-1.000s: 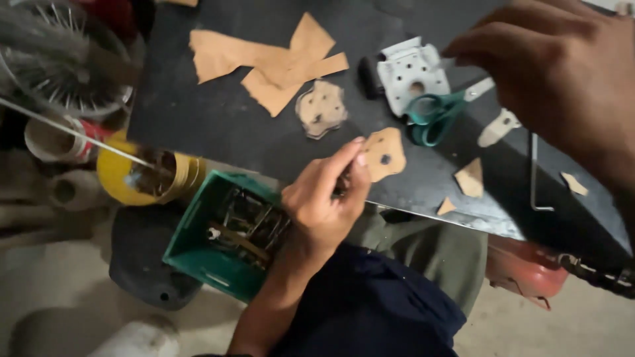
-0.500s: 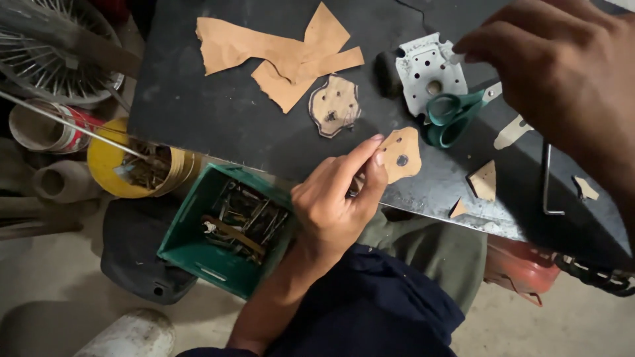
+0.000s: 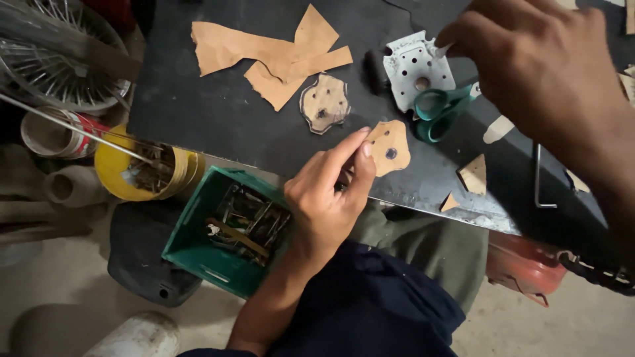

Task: Trimming a cardboard piece with scissors and marking hole locations using a metal template and a pen.

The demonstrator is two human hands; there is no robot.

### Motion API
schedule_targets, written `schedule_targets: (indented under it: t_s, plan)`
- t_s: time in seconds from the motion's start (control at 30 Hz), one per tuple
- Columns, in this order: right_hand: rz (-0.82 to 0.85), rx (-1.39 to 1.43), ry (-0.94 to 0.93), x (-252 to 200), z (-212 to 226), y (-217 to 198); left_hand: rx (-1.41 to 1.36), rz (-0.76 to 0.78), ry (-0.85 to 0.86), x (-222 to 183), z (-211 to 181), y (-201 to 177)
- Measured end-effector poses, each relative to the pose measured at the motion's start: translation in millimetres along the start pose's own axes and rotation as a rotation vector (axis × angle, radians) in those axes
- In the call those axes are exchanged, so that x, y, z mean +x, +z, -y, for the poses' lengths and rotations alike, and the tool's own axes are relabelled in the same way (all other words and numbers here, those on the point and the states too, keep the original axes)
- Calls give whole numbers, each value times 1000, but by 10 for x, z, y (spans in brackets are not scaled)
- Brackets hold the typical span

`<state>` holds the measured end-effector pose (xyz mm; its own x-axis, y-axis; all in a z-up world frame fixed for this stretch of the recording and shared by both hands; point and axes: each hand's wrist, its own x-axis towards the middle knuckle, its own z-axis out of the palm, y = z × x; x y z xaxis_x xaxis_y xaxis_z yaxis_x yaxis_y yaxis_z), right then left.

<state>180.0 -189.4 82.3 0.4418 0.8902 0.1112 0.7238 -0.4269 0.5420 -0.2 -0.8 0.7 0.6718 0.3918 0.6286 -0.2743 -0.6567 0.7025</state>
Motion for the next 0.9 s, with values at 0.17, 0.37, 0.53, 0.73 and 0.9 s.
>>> schedule_targets:
  t_s: [0.17, 0.37, 0.53, 0.73, 0.9]
  plan:
    - [-82, 32, 3, -48, -6, 14, -30, 10, -44, 29, -63, -19]
    - [-169, 471, 257, -596, 58, -400, -228, 149, -246, 100, -352, -178]
    - [-103, 1004, 618, -1255, 399, -812, -293, 255, -281, 74, -633, -175]
    - [-324, 1233, 1215, -1879, 1140, -871, -346, 388, -290, -30, -923, 34]
    - [-595, 1012, 1121, -1939, 1521, -850, -318, 437, -296, -180, -1124, 254]
